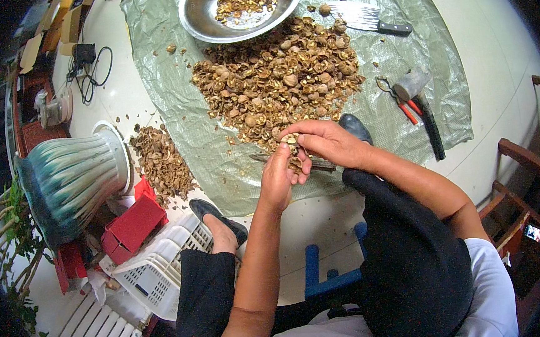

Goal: The person picks up walnuts from a pile on a plastic sheet, breaks them open by hand, and removes the nutmeat into a metal bowl.

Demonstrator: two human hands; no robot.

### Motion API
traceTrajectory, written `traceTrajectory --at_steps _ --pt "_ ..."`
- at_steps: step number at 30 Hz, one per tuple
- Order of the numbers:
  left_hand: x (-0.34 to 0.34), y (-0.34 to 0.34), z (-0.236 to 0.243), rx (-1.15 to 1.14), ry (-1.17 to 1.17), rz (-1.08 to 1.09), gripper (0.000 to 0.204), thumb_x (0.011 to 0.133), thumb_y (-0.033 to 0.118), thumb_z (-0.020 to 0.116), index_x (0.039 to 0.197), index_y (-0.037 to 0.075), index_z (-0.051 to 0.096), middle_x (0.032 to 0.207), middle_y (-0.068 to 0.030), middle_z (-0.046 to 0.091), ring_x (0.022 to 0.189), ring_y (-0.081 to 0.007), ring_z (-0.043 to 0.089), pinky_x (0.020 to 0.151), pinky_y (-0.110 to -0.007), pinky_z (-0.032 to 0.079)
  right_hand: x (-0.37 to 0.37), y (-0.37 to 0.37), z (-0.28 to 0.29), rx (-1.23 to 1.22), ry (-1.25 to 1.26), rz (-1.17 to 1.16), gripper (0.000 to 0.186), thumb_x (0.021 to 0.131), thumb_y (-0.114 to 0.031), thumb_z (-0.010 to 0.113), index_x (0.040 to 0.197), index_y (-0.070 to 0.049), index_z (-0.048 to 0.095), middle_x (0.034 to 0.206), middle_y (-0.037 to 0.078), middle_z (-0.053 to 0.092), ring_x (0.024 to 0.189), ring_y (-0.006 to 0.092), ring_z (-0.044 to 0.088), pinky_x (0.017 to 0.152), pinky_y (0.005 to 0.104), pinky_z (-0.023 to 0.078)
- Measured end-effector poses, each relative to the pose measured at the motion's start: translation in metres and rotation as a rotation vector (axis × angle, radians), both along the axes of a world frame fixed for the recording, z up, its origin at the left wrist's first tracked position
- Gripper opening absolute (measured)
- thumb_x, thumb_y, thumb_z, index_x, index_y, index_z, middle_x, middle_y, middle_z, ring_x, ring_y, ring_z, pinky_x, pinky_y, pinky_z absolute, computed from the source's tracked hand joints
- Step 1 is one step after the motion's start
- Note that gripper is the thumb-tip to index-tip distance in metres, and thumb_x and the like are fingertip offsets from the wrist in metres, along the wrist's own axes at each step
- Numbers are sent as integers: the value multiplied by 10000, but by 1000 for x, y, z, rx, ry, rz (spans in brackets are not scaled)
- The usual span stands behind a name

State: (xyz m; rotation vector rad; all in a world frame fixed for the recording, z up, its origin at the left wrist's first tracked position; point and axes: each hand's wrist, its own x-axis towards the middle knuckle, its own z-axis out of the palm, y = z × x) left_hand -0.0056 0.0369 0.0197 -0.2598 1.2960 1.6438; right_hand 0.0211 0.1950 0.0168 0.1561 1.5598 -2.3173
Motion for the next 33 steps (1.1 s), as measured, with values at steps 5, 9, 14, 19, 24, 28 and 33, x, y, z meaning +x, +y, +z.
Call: traceTrajectory --at_steps 5,9,14,19,24,28,33 --pt "4 4 2 176 -86 73 356 911 318 214 837 50 437 687 -67 456 539 -130 399 464 -227 321 4 -5 -1 -187 -244 -84 256 872 -138 341 989 7 516 658 65 555 538 102 536 452 217 411" --pt "3 14 16 208 -174 182 327 887 313 224 762 67 400 732 -80 453 577 -137 401 473 -235 316 2 4 -2 -287 -278 -60 240 867 -144 338 947 -1 512 619 51 538 486 90 491 418 197 370" --pt "2 1 2 428 -245 212 344 863 354 241 745 72 398 733 -88 442 583 -155 390 492 -242 325 0 1 -5 -264 -250 -74 199 873 -180 412 913 -16 517 612 20 520 496 73 478 427 189 376" --pt "0 -1 -2 582 -289 180 363 872 367 233 753 69 401 685 -99 447 582 -170 384 507 -244 326 -2 6 -9 -144 -229 -175 179 856 -224 509 836 -47 522 634 -2 518 534 59 487 454 191 407" --pt "0 3 1 429 -313 252 380 882 361 223 786 49 417 695 -106 457 604 -178 390 530 -252 335 -3 10 -7 -125 -225 -165 138 838 -215 547 825 -78 528 674 -28 509 577 48 495 490 180 409" --pt "0 4 0 395 -358 324 393 887 357 217 813 37 432 725 -110 466 631 -188 409 548 -262 352 -2 11 -7 -124 -239 -144 124 829 -194 558 828 -73 532 672 -21 509 579 51 491 496 179 408" --pt "0 -2 -5 406 -376 345 394 892 347 221 852 32 455 786 -122 493 681 -200 455 571 -281 377 -2 10 2 -253 -255 -128 132 821 -184 568 849 -61 529 669 -9 510 561 57 475 476 184 387"
